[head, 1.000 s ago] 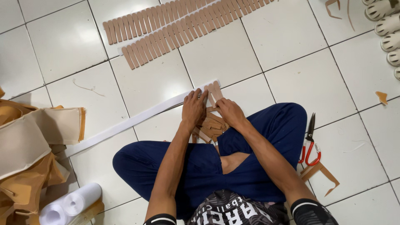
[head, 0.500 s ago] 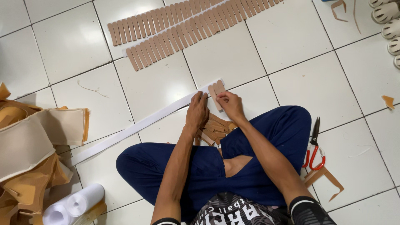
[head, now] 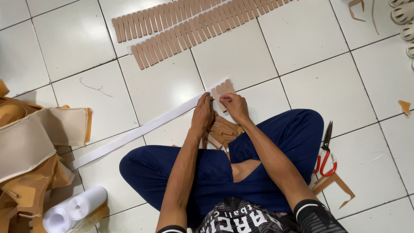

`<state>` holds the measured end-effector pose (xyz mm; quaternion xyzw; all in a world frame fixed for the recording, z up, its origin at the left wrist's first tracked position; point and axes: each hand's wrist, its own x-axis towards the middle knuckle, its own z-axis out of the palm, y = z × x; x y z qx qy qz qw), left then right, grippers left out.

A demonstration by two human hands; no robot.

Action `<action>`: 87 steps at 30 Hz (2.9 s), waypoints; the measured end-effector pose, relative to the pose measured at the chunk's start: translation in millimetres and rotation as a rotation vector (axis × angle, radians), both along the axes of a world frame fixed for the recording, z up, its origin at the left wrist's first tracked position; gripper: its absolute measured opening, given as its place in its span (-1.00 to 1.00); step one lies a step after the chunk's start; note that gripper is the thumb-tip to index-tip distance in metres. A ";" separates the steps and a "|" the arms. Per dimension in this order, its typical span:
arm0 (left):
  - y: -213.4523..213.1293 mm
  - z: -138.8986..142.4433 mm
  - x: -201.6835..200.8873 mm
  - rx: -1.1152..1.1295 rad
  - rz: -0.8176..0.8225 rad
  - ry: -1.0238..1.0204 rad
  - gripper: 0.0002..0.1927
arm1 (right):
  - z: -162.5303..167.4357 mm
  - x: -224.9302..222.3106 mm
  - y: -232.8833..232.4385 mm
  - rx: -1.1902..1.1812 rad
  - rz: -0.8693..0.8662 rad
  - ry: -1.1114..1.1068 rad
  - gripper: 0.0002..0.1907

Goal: The person sits on the floor and repeatedly places small beige shoe insole pieces onto a white strip. They pick up each piece from a pile and align it in a row, pressing it down to secure it.

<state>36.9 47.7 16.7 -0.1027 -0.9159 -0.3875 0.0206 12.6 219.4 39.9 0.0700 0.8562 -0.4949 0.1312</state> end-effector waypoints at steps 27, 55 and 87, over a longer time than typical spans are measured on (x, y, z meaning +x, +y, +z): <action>-50.2 25.1 17.7 -0.028 0.097 0.008 -0.45 | -12.1 35.5 -8.3 0.273 0.590 0.698 -0.83; -11.4 12.4 6.2 -0.510 0.010 0.003 -0.27 | 10.4 9.8 -14.0 0.014 0.012 0.147 -0.77; -29.2 1.9 10.2 -0.329 0.013 0.091 -0.42 | 14.8 15.4 -4.7 -0.080 -0.082 0.048 -0.72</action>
